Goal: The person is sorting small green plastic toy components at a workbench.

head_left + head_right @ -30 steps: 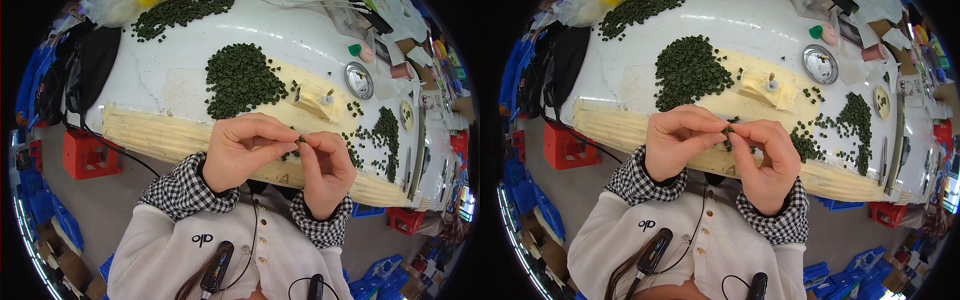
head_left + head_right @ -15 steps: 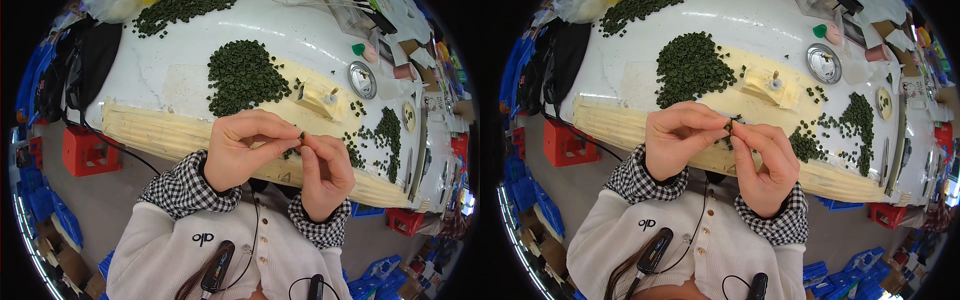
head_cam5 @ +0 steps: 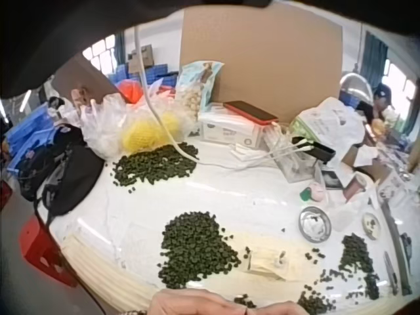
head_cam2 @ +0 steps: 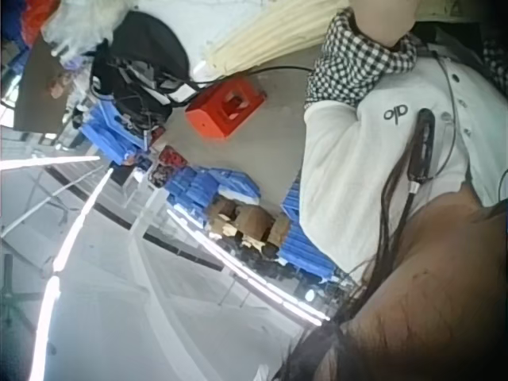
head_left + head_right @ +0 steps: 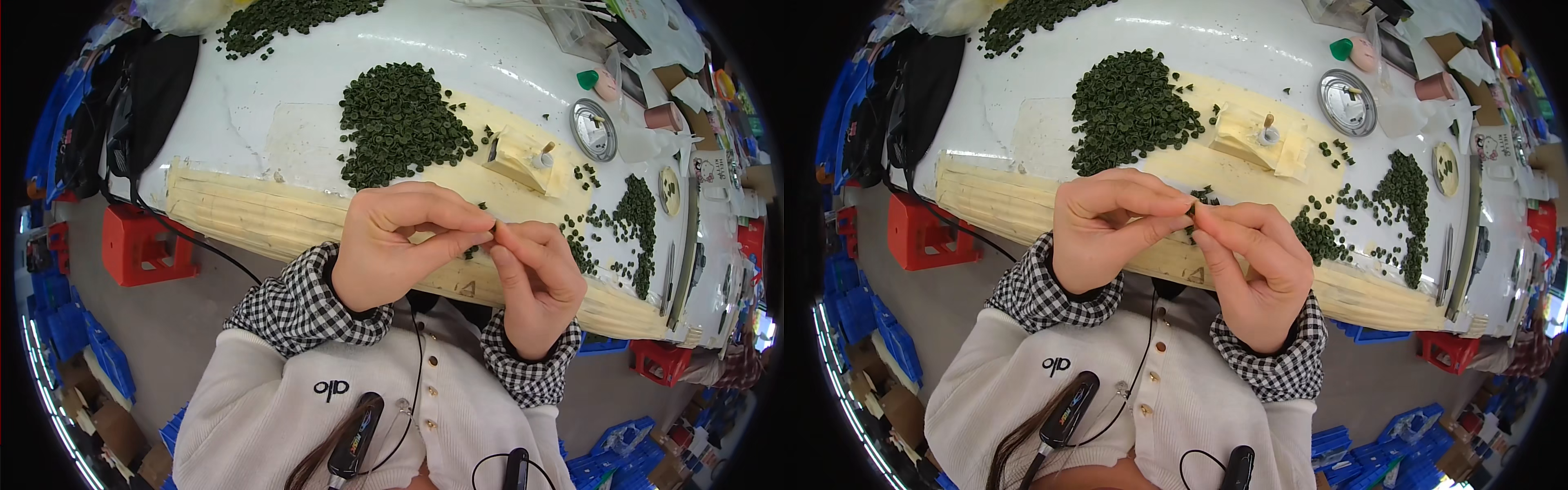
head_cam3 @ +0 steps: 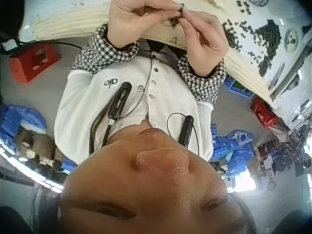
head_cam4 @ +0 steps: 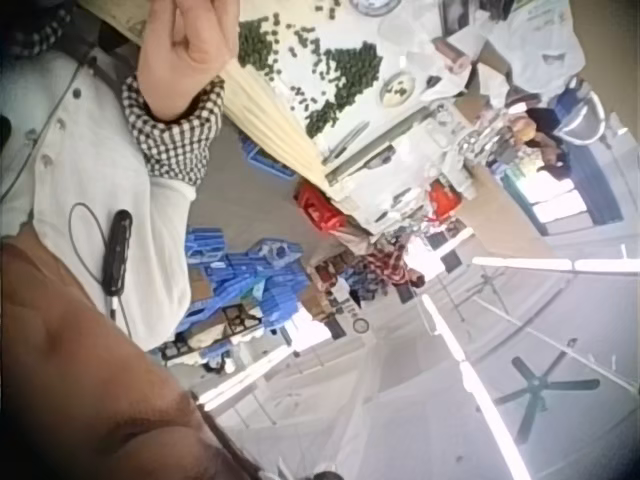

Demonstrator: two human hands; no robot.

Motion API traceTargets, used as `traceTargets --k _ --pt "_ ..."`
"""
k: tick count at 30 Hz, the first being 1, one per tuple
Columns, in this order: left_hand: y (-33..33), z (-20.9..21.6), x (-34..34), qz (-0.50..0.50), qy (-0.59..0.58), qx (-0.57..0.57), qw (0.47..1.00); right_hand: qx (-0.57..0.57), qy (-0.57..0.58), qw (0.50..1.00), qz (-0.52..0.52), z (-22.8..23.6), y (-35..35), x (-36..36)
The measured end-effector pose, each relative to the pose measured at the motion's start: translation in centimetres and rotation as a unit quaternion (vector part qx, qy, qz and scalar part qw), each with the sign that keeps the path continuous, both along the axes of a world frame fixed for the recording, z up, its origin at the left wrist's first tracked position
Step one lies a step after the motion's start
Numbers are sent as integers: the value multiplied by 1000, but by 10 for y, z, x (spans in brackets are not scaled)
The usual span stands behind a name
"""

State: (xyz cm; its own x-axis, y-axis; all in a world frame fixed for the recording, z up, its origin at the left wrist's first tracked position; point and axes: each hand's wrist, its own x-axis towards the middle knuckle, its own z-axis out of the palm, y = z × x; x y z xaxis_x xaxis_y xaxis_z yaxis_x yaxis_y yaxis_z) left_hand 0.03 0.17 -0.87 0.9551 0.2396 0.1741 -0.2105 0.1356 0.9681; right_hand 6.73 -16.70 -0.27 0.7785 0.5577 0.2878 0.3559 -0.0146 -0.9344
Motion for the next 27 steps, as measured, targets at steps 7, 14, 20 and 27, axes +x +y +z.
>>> traceTargets --k 7,14,20,27 --pt "-1 9 0 -9 71 -160 985 -5 -24 1000 8 5 0 -1" --pt "1 4 -2 0 13 -20 1000 7 -56 998 -18 3 3 -3" --pt "0 4 -2 5 -5 11 1000 11 -86 996 -25 -1 4 -2" --pt "1 1 -2 4 -6 -4 1000 9 -93 996 -5 -1 4 -1"
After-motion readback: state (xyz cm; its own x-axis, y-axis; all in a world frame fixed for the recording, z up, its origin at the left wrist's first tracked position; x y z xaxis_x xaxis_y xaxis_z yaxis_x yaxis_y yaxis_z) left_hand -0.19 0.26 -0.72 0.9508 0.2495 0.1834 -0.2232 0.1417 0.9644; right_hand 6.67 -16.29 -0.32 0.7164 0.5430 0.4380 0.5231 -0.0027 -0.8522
